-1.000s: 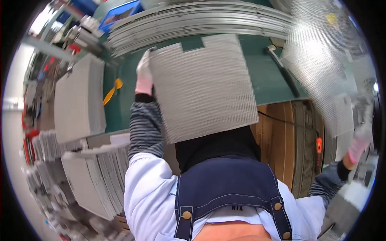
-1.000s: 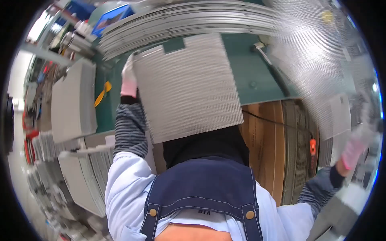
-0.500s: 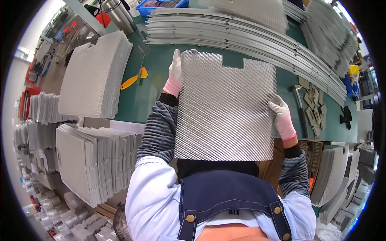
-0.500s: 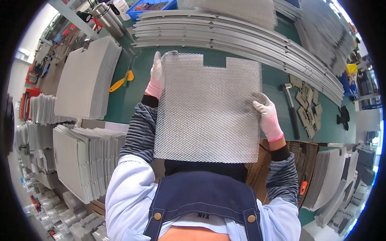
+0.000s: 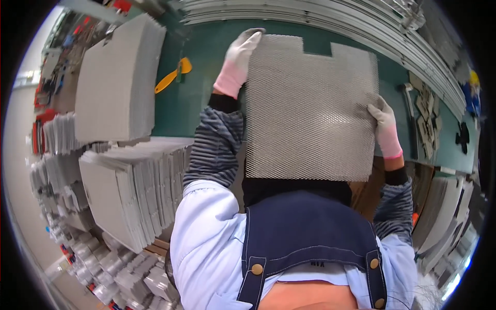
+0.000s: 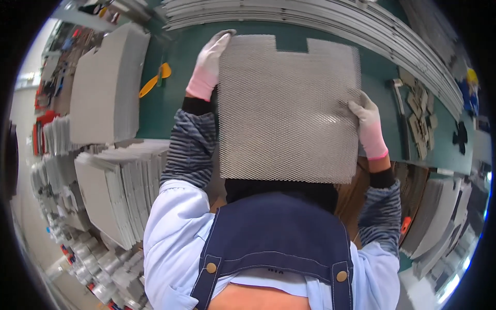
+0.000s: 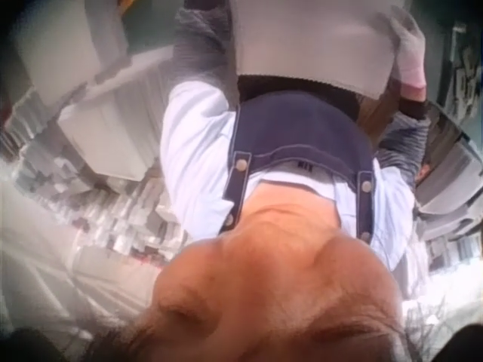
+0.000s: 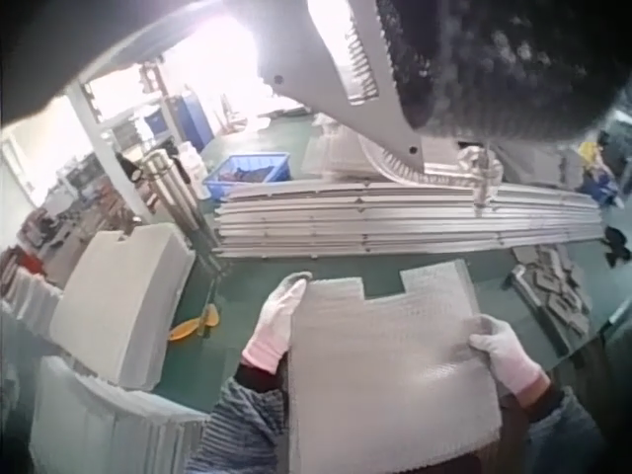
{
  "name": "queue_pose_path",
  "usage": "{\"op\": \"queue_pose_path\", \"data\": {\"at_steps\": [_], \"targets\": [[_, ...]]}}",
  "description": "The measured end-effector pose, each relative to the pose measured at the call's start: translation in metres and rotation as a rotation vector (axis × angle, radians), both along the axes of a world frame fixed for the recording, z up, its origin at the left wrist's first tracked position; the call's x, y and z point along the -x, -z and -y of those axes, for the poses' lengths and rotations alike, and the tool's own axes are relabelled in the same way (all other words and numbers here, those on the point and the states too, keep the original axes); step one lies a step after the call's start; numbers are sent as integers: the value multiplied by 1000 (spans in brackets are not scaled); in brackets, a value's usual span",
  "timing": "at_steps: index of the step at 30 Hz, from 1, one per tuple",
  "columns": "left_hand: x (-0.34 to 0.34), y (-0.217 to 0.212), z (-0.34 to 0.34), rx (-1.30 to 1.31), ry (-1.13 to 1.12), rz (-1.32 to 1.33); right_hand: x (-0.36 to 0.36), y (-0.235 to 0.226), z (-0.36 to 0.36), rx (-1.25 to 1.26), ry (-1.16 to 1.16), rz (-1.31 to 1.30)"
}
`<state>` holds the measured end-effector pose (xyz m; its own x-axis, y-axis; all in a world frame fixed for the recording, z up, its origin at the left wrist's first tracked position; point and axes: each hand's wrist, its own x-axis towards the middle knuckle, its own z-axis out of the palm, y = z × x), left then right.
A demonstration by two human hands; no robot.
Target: Assembling industrial mesh air filters by cutting mesh, fitting it into aluminum frames, and securing it with pneumatic tools.
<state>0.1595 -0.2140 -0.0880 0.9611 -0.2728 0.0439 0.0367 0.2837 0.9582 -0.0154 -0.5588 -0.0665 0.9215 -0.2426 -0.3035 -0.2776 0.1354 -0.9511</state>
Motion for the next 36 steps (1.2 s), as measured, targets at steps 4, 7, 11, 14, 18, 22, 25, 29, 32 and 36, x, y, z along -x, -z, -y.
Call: {"op": "queue_pose_path", "data": {"at_steps": [4,7,11,14,18,22,25,29,32,36], "targets": [[10,-16,9,-303,-38,123,-3,-7,14,-152,-131,-27],[15,-14,-2,-210,-111,72,-12,-33,4,844,-227,-170],[5,-20,-22,-122,-161,72,-2,-26,17,550,-225,-117],[-1,-22,-46,66,-202,-13,21,-17,-10,170,-322,-136],[8,-32,-81,37,-453,-89,39,-29,-66,148,-381,42],[7,-38,-64,-225,-502,-52,29,-28,-40,-24,-466,39],[2,-55,-65,-239,-506,60,25,-28,-34,32,-404,80],[34,-122,-36,-175,-314,127,71,-30,-14,239,-291,111],[96,-139,-35,-412,-287,342,162,-25,-32,238,-395,22],[141,-131,-40,-401,-208,296,196,-42,-19,-111,-474,-263]]}}
